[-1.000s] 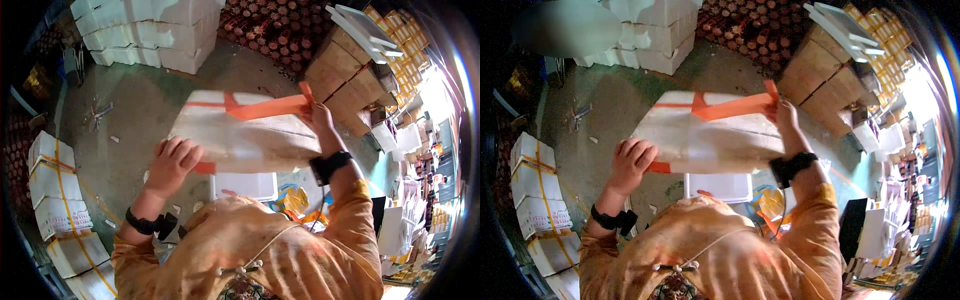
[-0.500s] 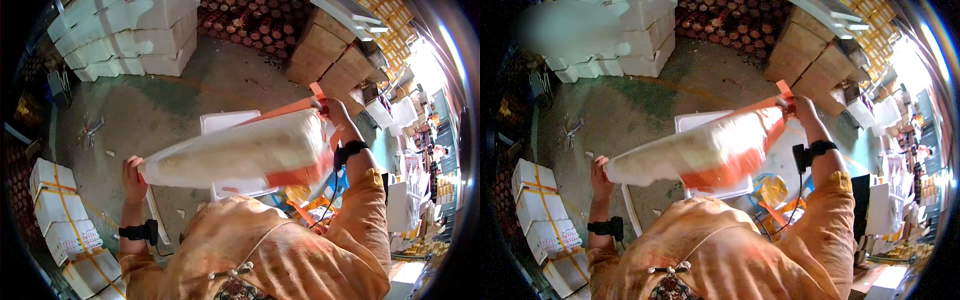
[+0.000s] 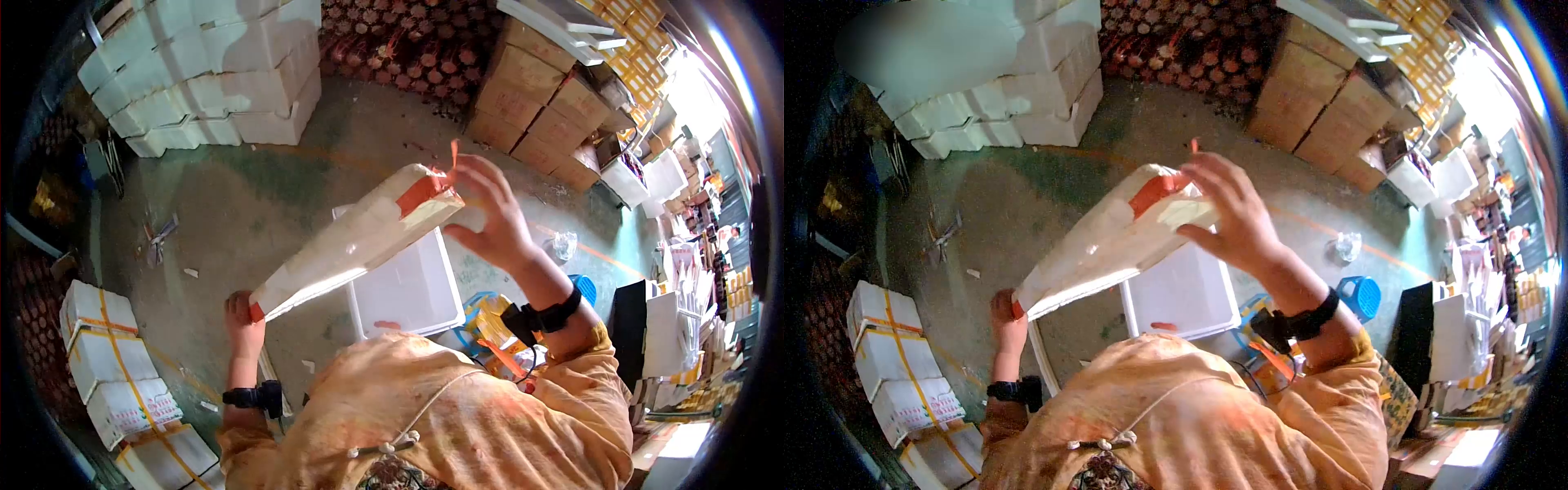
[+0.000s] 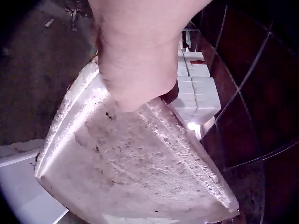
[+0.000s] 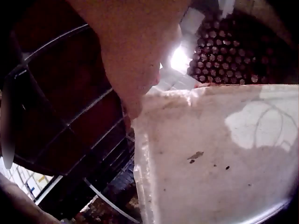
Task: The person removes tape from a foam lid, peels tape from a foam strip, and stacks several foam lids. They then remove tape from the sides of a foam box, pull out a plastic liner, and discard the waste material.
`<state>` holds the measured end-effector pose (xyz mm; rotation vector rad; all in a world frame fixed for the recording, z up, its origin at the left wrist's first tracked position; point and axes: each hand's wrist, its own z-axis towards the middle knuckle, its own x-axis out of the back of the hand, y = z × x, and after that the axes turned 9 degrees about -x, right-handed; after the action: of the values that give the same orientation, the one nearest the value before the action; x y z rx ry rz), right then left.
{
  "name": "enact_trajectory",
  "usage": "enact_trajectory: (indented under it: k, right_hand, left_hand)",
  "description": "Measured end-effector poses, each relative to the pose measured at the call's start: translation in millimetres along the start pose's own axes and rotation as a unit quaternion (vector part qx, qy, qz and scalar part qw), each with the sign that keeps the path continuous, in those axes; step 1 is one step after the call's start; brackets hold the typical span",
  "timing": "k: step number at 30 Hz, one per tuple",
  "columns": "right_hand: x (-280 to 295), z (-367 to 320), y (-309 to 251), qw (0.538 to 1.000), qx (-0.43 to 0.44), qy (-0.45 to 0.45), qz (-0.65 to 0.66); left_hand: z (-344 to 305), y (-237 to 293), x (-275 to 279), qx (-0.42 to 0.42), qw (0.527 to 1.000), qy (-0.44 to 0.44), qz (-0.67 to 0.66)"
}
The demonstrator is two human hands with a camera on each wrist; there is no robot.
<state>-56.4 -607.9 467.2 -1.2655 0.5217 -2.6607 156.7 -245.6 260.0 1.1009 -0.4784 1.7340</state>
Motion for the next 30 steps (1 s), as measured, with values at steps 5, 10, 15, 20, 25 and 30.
enact_trajectory:
  k: [5,10,15,20,25,30]
  right_hand:
    - [-24.8,10.2,1.7,0.998,-0.010,-0.046,-0.033]
    - [-58.5,4.9,-7.4,0.992,0.039,-0.114,0.026]
    - [-124.3,-17.8,-39.8,0.969,0.137,-0.200,0.041]
    - [-118.0,-13.4,-24.5,0.949,-0.038,-0.312,-0.035]
    - [-102.6,-4.5,-46.2,0.951,0.013,-0.265,0.162]
    - [-68.9,20.2,-31.3,0.858,-0.206,-0.138,0.449]
  left_hand:
    - [-3.5,2.5,-0.8,0.007,1.000,0.001,-0.017]
    - [21.4,41.2,14.2,-0.030,0.997,-0.034,-0.068]
    - [59.5,90.8,0.5,-0.003,0.976,-0.033,-0.216]
    - [51.9,90.1,-7.9,0.042,0.974,-0.021,-0.220]
    - [54.1,88.2,-20.4,-0.045,0.985,-0.008,-0.168]
    - [52.9,88.2,-23.4,0.067,0.979,-0.016,-0.192]
